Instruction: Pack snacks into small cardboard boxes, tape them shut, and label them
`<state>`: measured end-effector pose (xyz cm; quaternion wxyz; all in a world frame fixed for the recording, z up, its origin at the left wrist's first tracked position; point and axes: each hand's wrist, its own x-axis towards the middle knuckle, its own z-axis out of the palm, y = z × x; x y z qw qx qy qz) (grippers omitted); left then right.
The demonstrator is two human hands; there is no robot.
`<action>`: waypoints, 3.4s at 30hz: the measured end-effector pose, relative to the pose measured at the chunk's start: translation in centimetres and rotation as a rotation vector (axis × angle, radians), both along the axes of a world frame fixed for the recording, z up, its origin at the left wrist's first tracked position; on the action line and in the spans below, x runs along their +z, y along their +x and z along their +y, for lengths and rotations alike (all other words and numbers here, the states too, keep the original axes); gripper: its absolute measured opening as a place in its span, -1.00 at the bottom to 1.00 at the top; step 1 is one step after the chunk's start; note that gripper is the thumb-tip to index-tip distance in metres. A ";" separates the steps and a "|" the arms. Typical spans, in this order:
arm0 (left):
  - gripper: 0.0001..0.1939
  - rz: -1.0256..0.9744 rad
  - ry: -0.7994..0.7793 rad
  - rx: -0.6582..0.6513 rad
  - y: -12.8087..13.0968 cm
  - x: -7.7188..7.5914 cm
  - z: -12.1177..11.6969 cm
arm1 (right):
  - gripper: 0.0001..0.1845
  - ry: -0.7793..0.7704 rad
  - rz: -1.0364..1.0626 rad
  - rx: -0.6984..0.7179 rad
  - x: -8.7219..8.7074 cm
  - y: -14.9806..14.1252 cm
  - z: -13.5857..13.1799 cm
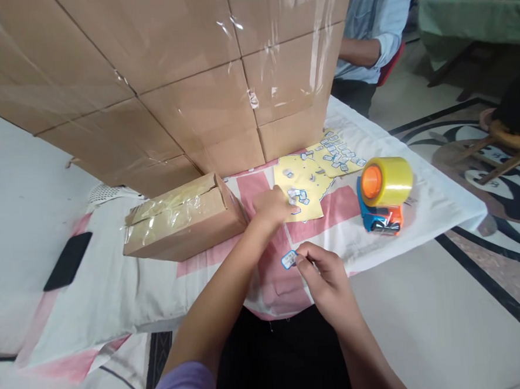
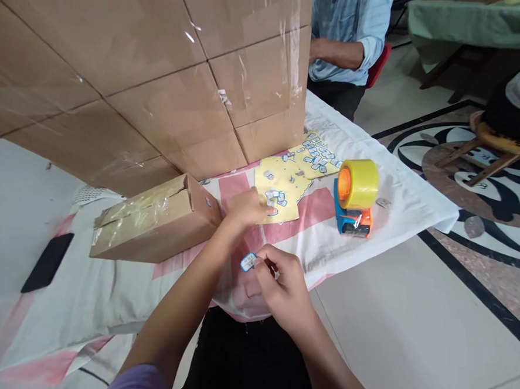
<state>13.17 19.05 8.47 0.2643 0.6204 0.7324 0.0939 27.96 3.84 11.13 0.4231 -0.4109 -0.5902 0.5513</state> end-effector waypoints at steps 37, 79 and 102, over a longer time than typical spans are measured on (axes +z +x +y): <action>-0.69 -0.417 1.278 -0.052 -1.2 2.7 -21.8 | -0.74 -0.150 0.574 0.113 -0.8 -4.3 -3.5; -0.62 0.505 1.355 0.295 -18.9 -0.5 -13.7 | -0.83 0.628 -0.137 0.506 -3.7 -10.3 16.9; -0.62 0.474 1.538 0.370 -18.4 -0.8 -11.9 | -0.83 0.552 -0.238 0.187 -5.8 -12.8 14.4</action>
